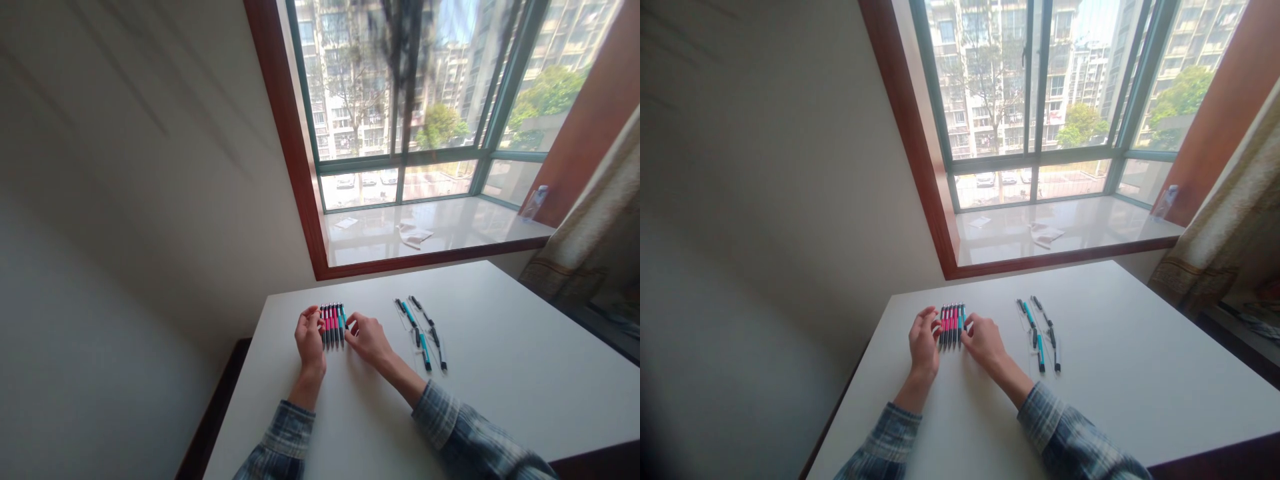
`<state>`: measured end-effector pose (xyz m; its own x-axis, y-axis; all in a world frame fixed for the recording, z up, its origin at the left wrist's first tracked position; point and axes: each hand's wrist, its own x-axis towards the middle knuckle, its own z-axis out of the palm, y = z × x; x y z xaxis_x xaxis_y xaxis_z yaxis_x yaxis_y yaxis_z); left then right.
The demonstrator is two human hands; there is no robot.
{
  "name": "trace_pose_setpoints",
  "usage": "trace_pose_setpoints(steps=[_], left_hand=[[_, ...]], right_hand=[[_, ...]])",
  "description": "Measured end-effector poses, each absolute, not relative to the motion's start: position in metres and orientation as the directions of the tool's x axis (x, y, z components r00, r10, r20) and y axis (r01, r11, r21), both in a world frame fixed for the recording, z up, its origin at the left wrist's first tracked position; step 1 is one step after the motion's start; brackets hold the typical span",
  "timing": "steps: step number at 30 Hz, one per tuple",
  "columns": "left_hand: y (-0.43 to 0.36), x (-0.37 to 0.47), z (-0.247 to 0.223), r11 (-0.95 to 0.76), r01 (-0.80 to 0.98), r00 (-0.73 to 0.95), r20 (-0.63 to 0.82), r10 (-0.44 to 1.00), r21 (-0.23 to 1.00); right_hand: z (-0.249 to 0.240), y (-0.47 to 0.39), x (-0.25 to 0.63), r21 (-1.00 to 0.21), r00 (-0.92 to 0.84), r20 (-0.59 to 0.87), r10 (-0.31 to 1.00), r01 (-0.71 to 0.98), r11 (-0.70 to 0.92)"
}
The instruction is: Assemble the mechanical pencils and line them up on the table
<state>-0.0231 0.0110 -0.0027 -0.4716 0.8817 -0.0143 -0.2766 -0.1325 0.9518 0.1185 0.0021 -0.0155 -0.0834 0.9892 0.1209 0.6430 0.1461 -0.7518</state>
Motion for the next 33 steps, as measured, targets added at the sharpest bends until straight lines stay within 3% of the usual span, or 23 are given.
trace_pose_setpoints(steps=[18,29,33], left_hand=[[0.014,-0.024,-0.011,-0.167,-0.252,-0.465,0.033,0.885,0.953],[0.007,-0.013,-0.003,-0.183,-0.173,-0.258,0.135,0.957,0.968],[0.009,-0.011,-0.006,-0.192,-0.126,-0.222,0.161,0.962,0.973]], right_hand=[[-0.012,0.006,0.125,-0.64,-0.169,0.164,0.972,0.731,0.235],[-0.009,0.066,0.247,-0.588,-0.025,0.283,0.959,0.785,0.194],[-0.022,0.072,0.295,-0.576,-0.058,0.295,0.954,0.785,0.226]])
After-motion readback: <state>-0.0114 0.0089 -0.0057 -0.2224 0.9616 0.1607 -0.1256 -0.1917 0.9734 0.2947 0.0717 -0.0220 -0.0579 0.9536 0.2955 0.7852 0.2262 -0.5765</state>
